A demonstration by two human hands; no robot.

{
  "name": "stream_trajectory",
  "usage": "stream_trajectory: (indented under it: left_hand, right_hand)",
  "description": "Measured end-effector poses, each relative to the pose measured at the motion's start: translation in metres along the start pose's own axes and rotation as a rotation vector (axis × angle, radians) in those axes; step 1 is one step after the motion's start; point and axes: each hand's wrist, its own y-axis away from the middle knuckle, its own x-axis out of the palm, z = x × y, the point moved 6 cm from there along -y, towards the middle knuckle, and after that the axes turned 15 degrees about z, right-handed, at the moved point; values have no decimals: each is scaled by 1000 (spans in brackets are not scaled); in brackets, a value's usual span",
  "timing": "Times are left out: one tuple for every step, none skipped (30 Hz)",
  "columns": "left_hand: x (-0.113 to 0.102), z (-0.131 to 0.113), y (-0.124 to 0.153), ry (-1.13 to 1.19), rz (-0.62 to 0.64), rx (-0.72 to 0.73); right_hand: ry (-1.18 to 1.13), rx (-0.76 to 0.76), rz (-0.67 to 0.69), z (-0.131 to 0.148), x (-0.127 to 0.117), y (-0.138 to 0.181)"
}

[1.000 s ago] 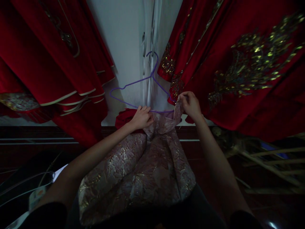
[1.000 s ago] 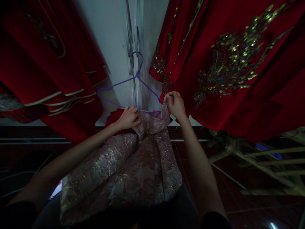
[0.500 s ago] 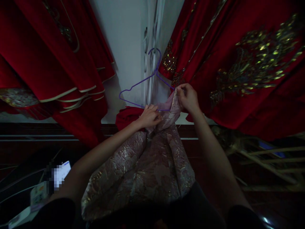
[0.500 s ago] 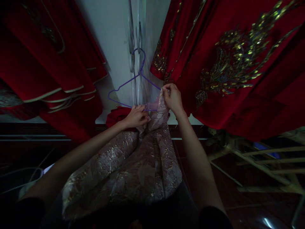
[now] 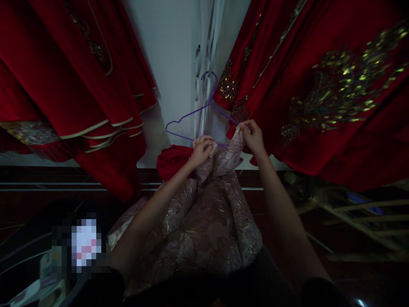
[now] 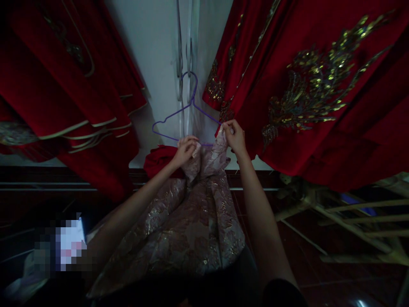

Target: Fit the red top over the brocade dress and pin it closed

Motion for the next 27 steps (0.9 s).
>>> stream_trajectory:
  left_hand:
    - [-15, 16, 4, 35, -131, -76]
    - [-31, 34, 10, 57, -278, -178]
    - [-46, 53, 17, 70, -381, -272]
    - [-58, 69, 21, 80, -407, -329]
    - [-69, 84, 23, 90, -383, -355]
    - [-81, 97, 25, 83, -371, -361]
    - [-94, 107, 28, 59, -399, -356]
    - [-107, 116, 31, 31, -434, -343]
    - [-116, 123, 33, 10, -443, -322]
    - [-122, 130, 35, 0, -438, -307]
    - [-126, 137, 38, 11, -430, -304]
    - [-127, 144, 41, 47, -416, -312]
    - [-125, 150, 45, 101, -403, -329]
    - [-122, 156, 49, 165, -394, -348]
    - [-119, 161, 53, 231, -392, -366]
    - [-116, 165, 56, 289, -398, -379]
    - [-113, 167, 59, 335, -408, -387]
    - [-112, 169, 61, 368, -421, -390]
    - [-111, 170, 62, 392, -432, -391]
    - [-111, 172, 63, 406, -439, -391]
    - [-111, 173, 62, 411, -437, -388]
    - [-112, 173, 62, 410, -427, -383]
    - [-113, 174, 61, 405, -415, -377]
    - [-115, 175, 59, 398, -400, -370]
    - [-118, 176, 58, 390, -383, -361]
    - [-120, 177, 56, 383, -365, -350]
    - [-123, 178, 53, 376, -342, -337]
  right_hand:
    - [-14, 10, 3, -1, 0, -1]
    - [-20, 18, 5, -1, 0, -1]
    - [-18, 22, 7, -1, -1, -2]
    - [-11, 24, 4, 1, -3, -2]
    - [0, 25, -3, 3, -5, -2]
    - [13, 28, -17, 5, -7, -2]
    - [26, 35, -32, 6, -10, -2]
    - [37, 44, -47, 8, -12, -2]
    - [47, 54, -56, 9, -13, -2]
    - [55, 64, -62, 9, -14, -3]
    - [61, 71, -63, 9, -15, -3]
    - [64, 76, -63, 9, -15, -3]
    - [65, 77, -60, 9, -14, -3]
    - [64, 76, -58, 9, -14, -3]
    - [64, 75, -56, 9, -14, -3]
    - [65, 75, -55, 9, -13, -3]
    - [66, 77, -55, 9, -13, -3]
    - [66, 80, -55, 9, -12, -2]
    - [65, 84, -55, 9, -12, -2]
    - [61, 87, -52, 9, -12, -2]
    - [53, 90, -49, 9, -11, -2]
    - [45, 90, -47, 10, -10, -2]
    - [37, 89, -46, 10, -10, -2]
    - [30, 86, -45, 10, -10, -2]
    - [26, 84, -46, 10, -10, -2]
    - [24, 82, -48, 10, -10, -2]
    - [22, 80, -46, 11, -11, -2]
